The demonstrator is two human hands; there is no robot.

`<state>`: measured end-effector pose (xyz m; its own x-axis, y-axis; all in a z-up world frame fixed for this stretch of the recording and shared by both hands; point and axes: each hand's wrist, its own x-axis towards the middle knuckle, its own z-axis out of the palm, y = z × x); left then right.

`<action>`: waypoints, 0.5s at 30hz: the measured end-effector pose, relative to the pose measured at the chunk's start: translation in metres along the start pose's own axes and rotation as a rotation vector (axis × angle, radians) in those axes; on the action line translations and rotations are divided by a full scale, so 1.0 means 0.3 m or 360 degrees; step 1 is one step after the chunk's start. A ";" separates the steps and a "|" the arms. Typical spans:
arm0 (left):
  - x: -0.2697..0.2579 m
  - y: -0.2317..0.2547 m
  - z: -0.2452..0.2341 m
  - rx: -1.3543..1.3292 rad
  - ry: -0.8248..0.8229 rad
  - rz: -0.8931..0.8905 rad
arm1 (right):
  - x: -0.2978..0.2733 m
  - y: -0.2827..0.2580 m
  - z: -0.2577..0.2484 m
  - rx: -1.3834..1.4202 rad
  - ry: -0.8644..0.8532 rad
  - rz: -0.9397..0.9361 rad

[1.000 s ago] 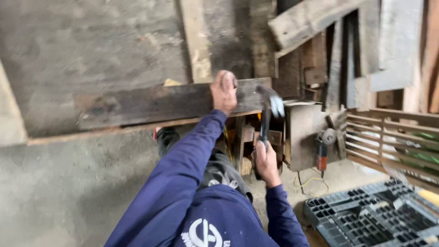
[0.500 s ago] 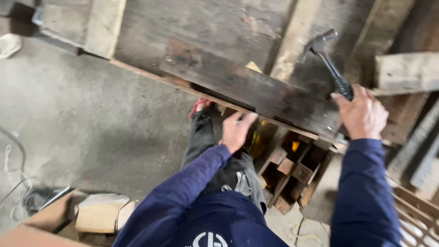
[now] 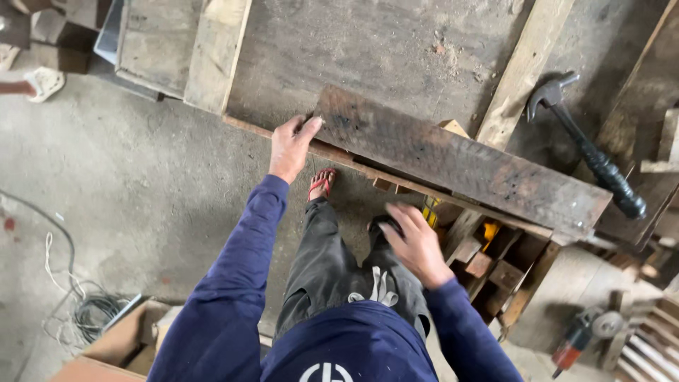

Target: The person hammers nails into small wooden blocks and a long wooden plank on a workbench. They repeatedly position the wood, drive nails with a hammer, and adjust the pieces.

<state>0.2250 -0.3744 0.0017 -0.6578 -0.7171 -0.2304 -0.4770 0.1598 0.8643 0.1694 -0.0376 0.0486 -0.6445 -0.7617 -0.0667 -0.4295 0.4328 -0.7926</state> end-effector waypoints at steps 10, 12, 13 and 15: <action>0.059 0.086 -0.049 0.0619 -0.0201 0.0299 | 0.494 0.198 0.453 -0.1386 -0.0349 -0.0581; 0.066 0.130 -0.068 0.0603 -0.0247 0.0234 | 0.506 0.235 0.496 -0.1443 0.0218 -0.0854; 0.064 0.149 -0.072 0.0656 -0.0321 0.0157 | 0.497 0.249 0.525 -0.1474 0.0490 -0.0974; 0.048 0.181 -0.056 0.0741 -0.0469 0.0213 | 0.516 0.286 0.609 -0.1597 0.0361 -0.0899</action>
<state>0.1994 -0.3873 0.0528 -0.8331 -0.4613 -0.3051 -0.5413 0.5666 0.6213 0.1484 -0.2066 -0.1405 -0.2569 -0.9078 0.3316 -0.9316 0.3238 0.1648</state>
